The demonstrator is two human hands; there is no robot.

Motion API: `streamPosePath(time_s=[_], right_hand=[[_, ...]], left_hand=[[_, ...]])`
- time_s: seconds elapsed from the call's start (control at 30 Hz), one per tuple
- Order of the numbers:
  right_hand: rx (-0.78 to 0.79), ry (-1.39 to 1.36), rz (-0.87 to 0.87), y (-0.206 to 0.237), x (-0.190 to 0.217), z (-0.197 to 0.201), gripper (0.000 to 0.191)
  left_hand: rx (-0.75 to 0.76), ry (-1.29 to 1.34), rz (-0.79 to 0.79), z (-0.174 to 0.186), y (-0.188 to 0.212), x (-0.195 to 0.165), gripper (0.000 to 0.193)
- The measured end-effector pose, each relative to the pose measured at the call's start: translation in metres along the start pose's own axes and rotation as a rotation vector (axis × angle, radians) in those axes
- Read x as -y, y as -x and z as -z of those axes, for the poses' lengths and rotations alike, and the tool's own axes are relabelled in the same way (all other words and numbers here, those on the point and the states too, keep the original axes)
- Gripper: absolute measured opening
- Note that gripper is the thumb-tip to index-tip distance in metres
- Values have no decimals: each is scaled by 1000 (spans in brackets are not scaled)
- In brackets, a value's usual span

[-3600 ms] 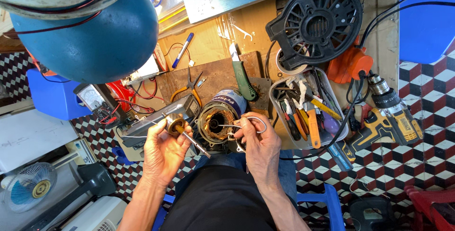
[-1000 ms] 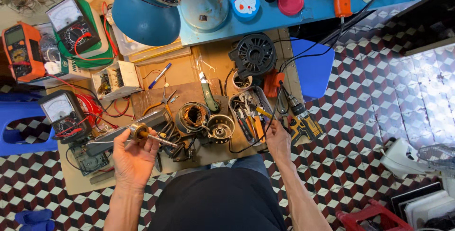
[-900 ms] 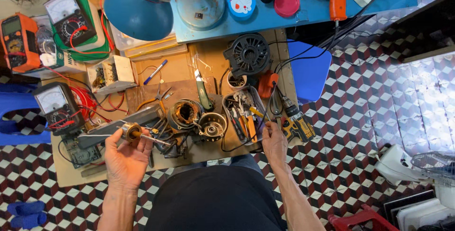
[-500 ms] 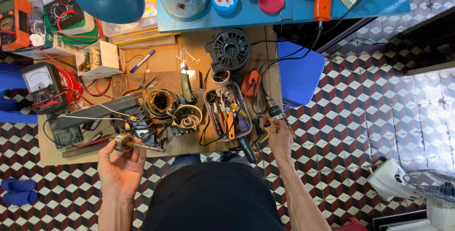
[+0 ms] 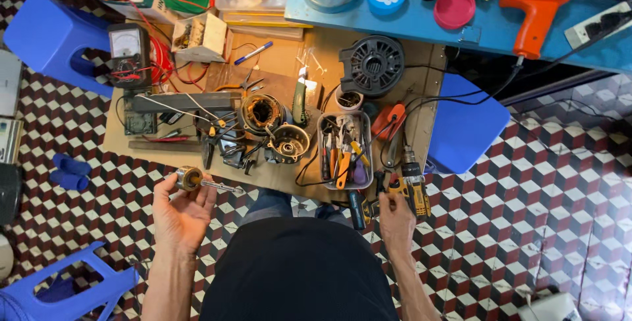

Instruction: The person disassembles and reassembles a small motor or fan component on a cluttered workbench. They use a screwdriver to remove and insert a shaft, wipe the part with a cloth, and repeatedly test fit the assembly.

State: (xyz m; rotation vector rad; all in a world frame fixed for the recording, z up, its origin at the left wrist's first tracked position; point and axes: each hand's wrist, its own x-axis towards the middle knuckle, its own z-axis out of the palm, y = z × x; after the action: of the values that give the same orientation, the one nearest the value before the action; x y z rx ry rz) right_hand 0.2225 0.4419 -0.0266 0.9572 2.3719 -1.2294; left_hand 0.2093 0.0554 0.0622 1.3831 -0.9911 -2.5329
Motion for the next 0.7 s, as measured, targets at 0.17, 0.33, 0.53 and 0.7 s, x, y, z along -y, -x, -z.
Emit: streamPosePath(time_s=[0.17, 0.33, 0.53, 0.7], right_hand=[[21, 234, 393, -10, 44, -25, 39], [34, 409, 362, -31, 68, -32, 31], [-20, 489, 474, -30, 79, -38, 34], [17, 501, 457, -30, 79, -44, 38]], left_hand=[[-37, 39, -8, 3, 12, 7, 46], [-64, 71, -51, 21, 21, 8, 47], [-148, 188, -50, 55, 27, 5, 51], [-162, 243, -84, 78, 31, 7, 51]])
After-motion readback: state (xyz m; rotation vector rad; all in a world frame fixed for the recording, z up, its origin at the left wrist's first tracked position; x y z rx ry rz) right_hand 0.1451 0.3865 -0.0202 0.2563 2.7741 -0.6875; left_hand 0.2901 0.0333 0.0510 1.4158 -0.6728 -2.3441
